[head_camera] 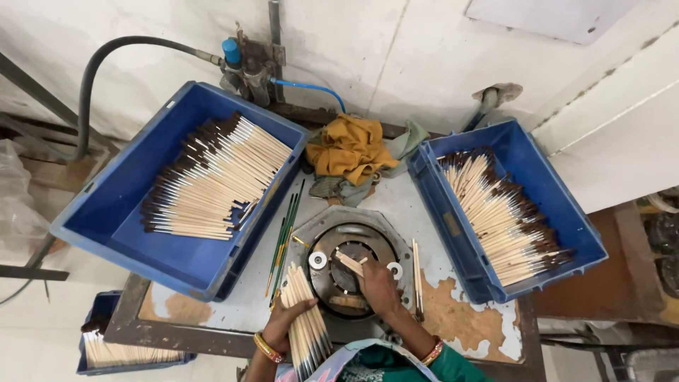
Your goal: Assembling paint brushes by manually inserting handles and bristles into a clamping machine for assembly.
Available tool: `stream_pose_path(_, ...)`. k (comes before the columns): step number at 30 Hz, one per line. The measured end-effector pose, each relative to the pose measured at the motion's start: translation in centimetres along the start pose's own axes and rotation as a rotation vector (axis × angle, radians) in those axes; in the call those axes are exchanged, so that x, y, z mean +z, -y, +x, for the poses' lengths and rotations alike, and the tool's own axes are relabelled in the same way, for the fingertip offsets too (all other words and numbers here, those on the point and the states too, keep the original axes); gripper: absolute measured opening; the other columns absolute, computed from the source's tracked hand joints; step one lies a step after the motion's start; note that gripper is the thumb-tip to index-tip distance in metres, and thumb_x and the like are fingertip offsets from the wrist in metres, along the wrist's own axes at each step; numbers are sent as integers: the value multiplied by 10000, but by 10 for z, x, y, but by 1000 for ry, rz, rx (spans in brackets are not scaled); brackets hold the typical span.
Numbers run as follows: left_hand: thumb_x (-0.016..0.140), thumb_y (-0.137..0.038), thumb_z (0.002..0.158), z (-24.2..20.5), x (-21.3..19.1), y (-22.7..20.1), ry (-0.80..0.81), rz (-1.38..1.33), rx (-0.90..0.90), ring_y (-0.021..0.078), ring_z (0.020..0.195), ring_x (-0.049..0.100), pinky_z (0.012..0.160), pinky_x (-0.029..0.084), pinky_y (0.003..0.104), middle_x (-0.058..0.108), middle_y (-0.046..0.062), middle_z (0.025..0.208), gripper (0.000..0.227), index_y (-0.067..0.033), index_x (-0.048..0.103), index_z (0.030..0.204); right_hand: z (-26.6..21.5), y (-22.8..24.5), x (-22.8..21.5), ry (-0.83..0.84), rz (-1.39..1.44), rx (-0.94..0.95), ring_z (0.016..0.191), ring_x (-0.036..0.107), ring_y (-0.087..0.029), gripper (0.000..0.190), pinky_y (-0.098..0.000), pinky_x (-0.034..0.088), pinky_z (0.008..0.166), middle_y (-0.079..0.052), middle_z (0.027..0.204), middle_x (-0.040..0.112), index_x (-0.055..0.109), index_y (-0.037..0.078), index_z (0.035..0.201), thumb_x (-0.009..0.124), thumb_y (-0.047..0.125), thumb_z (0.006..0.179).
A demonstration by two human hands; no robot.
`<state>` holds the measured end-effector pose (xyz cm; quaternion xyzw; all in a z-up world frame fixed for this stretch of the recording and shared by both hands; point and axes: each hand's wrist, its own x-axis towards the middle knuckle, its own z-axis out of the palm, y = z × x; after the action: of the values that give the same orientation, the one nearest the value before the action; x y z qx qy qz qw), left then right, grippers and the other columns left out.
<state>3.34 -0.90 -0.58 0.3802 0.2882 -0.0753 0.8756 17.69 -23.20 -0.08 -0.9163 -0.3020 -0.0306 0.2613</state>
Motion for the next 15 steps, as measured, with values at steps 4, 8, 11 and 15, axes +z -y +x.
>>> stream_pose_path(4, 830, -25, 682, -23, 23, -19, -74, 24, 2, 260, 769, 725, 623, 616, 437, 724, 98, 888, 581, -91, 565, 1194, -6, 3, -6, 20, -14, 16, 908, 665, -433, 276, -509, 524, 782, -244, 969, 681, 635, -3, 1140, 691, 50, 875)
stream_pose_path(8, 873, -36, 676, -16, 27, -20, 11, 258, 211, 231, 823, 726, 722, 617, 403, 745, 101, 944, 551, -39, 621, 1165, 2, 56, -60, -21, 252, 43, 915, 693, -399, 296, -480, 536, 796, -221, 1005, 721, 648, -1, 1174, 684, 185, 946)
stream_pose_path(11, 886, -52, 680, -27, 40, -34, 141, 605, 451, 178, 886, 746, 798, 618, 341, 775, 91, 1002, 534, -27, 661, 1164, -6, 70, -76, 100, 311, -124, 914, 719, -382, 355, -455, 562, 781, -217, 1025, 741, 682, 13, 1158, 714, 282, 928)
stream_pose_path(15, 908, -36, 683, -13, 40, -38, 309, 609, 595, 195, 961, 723, 839, 594, 355, 759, 111, 1078, 612, -5, 632, 1229, 2, 55, -103, 228, 338, 23, 845, 770, -350, 301, -443, 587, 710, -173, 914, 767, 737, 55, 1091, 708, 306, 928)
